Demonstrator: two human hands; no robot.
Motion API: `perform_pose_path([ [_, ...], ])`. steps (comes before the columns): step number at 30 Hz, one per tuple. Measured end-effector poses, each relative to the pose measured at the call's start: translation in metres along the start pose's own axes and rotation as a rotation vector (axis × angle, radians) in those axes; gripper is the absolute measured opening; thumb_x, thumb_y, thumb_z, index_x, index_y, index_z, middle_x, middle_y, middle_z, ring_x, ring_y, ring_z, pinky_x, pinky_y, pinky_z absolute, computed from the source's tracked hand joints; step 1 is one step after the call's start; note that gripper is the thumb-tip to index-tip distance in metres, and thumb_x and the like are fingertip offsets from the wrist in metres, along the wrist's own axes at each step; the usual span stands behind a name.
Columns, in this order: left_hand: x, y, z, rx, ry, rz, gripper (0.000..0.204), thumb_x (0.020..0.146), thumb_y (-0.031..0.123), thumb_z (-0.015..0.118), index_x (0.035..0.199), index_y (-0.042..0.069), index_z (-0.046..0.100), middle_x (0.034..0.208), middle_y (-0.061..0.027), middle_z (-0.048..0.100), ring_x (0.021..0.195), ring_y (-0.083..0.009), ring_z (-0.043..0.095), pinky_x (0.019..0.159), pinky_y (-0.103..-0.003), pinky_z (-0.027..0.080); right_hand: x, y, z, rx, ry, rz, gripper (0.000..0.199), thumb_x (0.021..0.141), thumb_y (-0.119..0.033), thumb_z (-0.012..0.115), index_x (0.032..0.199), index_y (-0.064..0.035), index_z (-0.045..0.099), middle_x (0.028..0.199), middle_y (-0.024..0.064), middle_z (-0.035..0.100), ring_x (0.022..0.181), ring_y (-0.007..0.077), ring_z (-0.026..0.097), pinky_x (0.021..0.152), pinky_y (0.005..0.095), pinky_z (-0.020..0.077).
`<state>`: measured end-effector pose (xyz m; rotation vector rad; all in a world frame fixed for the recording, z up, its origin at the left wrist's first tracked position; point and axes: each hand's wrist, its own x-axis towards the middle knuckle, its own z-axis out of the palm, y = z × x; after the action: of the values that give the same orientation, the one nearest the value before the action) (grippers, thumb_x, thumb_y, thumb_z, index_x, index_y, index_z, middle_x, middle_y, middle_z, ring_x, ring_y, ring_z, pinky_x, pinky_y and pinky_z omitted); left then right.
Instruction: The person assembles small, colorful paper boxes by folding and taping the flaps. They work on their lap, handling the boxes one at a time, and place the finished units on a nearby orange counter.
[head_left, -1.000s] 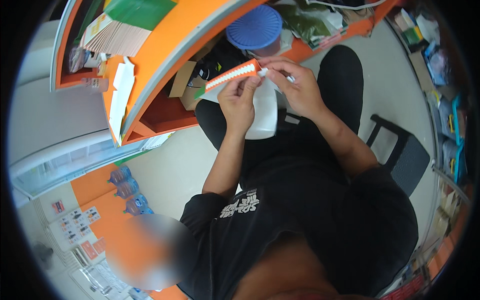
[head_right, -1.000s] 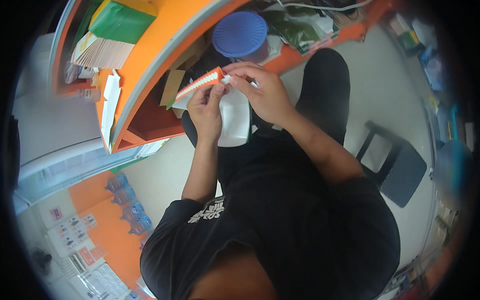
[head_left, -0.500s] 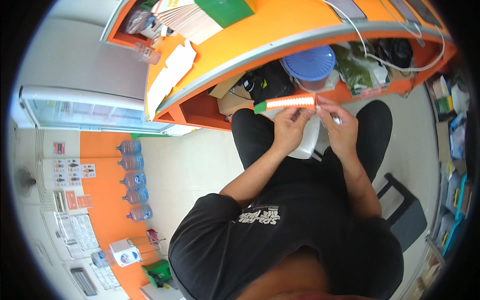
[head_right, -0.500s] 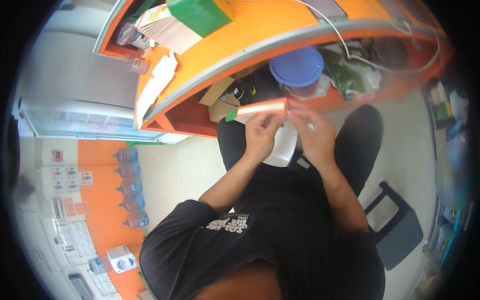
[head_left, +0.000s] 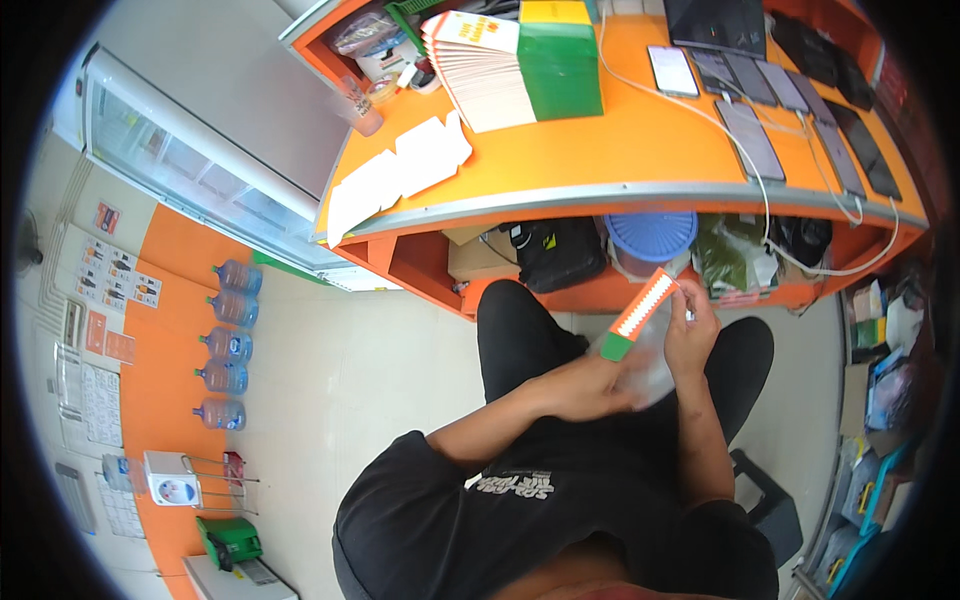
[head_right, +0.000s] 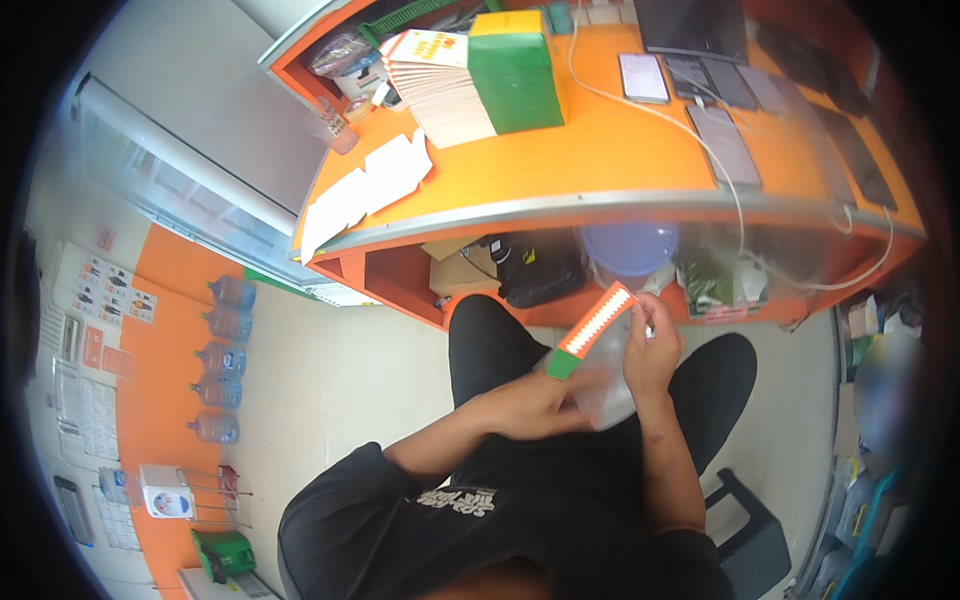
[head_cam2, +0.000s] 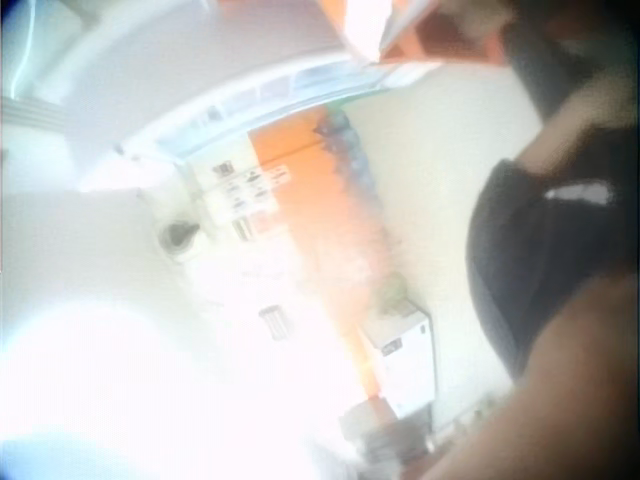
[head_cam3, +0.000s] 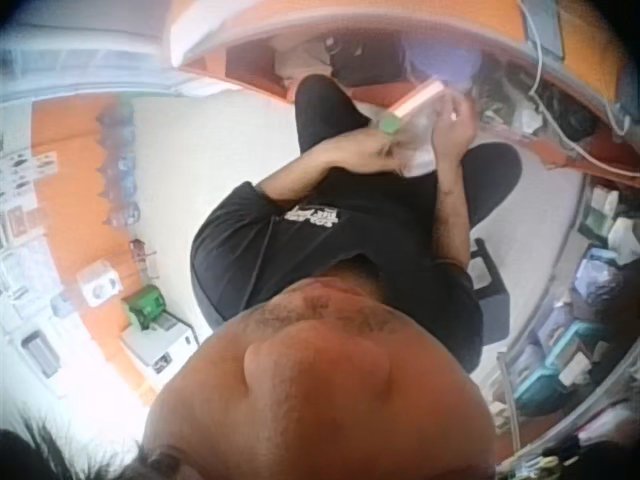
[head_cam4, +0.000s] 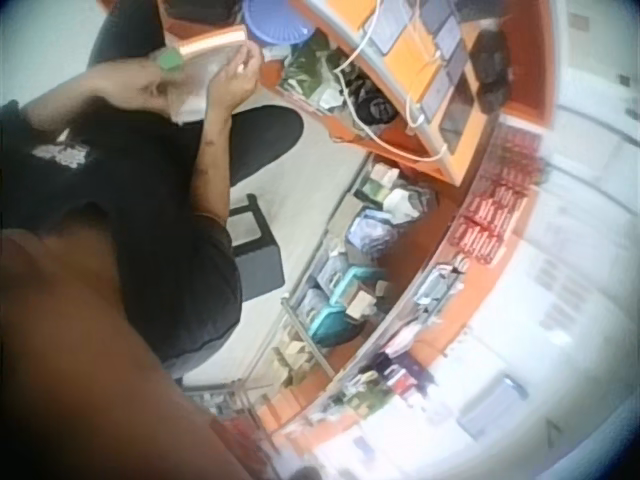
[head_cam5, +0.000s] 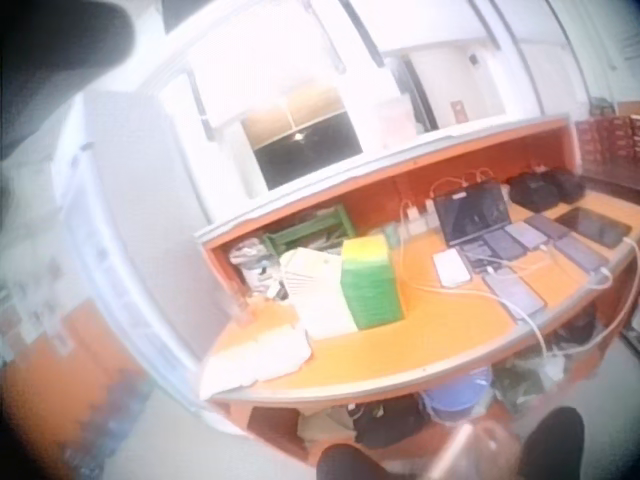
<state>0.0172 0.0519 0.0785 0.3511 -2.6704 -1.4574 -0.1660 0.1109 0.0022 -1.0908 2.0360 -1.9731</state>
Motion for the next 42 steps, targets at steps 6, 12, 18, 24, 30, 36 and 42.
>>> perform_pose_path([
  [6,-0.019,0.01,-0.066,-0.221,0.214,0.262,0.027,0.094,0.015,0.07,0.118,0.002,0.069,0.116,-0.0094,0.071,0.112,-0.0248,0.066,0.102,-0.04,0.048,0.011,-0.009,0.021,-0.082,-0.537,-0.051,0.012,0.095,-0.003,0.062,0.106,0.0007,0.065,0.095,0.0126,0.071,0.09,0.0204,0.07,0.08,0.0332,0.0529],
  [12,-0.006,-0.032,-0.075,-0.019,0.111,0.495,0.031,0.087,0.029,0.079,0.105,0.005,0.068,0.103,-0.0103,0.065,0.114,-0.0328,0.056,0.111,-0.044,0.035,0.002,-0.031,0.059,0.283,-0.881,0.253,0.021,0.092,-0.001,0.064,0.112,-0.0018,0.064,0.104,0.0044,0.071,0.095,0.0114,0.065,0.081,0.0295,0.0532],
  [18,-0.021,-0.07,-0.069,-0.129,0.569,0.152,0.022,0.089,0.021,0.078,0.093,0.005,0.064,0.092,-0.0063,0.065,0.092,-0.0234,0.061,0.086,-0.037,0.046,0.013,-0.051,0.058,0.219,-0.742,0.423,0.018,0.096,-0.012,0.067,0.112,-0.0028,0.069,0.101,0.0015,0.073,0.082,0.0073,0.061,0.072,0.0249,0.0498],
  [24,-0.024,-0.105,-0.052,-0.557,0.833,-0.178,0.02,0.093,0.017,0.075,0.089,0.002,0.062,0.08,-0.0021,0.063,0.076,-0.0079,0.056,0.068,-0.026,0.047,0.017,-0.082,0.063,-0.009,-0.926,0.262,0.016,0.089,-0.011,0.075,0.102,-0.0016,0.073,0.093,0.0061,0.075,0.077,0.0107,0.066,0.073,0.027,0.0517],
  [30,-0.027,-0.122,-0.064,-0.614,0.917,-0.204,0.019,0.093,0.018,0.075,0.092,0.001,0.066,0.08,-0.0019,0.066,0.075,-0.0063,0.058,0.068,-0.025,0.048,0.013,-0.081,0.084,-0.118,-0.815,0.016,0.012,0.089,-0.009,0.074,0.098,-0.0019,0.071,0.093,0.0108,0.075,0.08,0.0253,0.072,0.07,0.0331,0.0552],
  [36,-0.034,-0.121,-0.08,-0.392,0.61,-0.256,0.02,0.093,0.018,0.075,0.096,-0.001,0.073,0.088,-0.003,0.071,0.08,-0.0073,0.063,0.073,-0.025,0.051,0.0,-0.065,0.094,-0.311,-0.632,-0.349,0.01,0.086,-0.007,0.074,0.095,-0.0047,0.07,0.091,0.0126,0.072,0.08,0.0331,0.07,0.071,0.0383,0.0549],
  [42,-0.031,-0.12,-0.079,-0.456,0.57,-0.319,0.022,0.094,0.02,0.075,0.104,0.0,0.075,0.09,-0.0075,0.074,0.081,-0.009,0.064,0.075,-0.027,0.053,-0.003,-0.061,0.091,-0.209,-0.659,-0.314,0.01,0.087,-0.005,0.073,0.096,-0.0048,0.068,0.089,0.0122,0.071,0.077,0.0333,0.07,0.07,0.0403,0.054],
])
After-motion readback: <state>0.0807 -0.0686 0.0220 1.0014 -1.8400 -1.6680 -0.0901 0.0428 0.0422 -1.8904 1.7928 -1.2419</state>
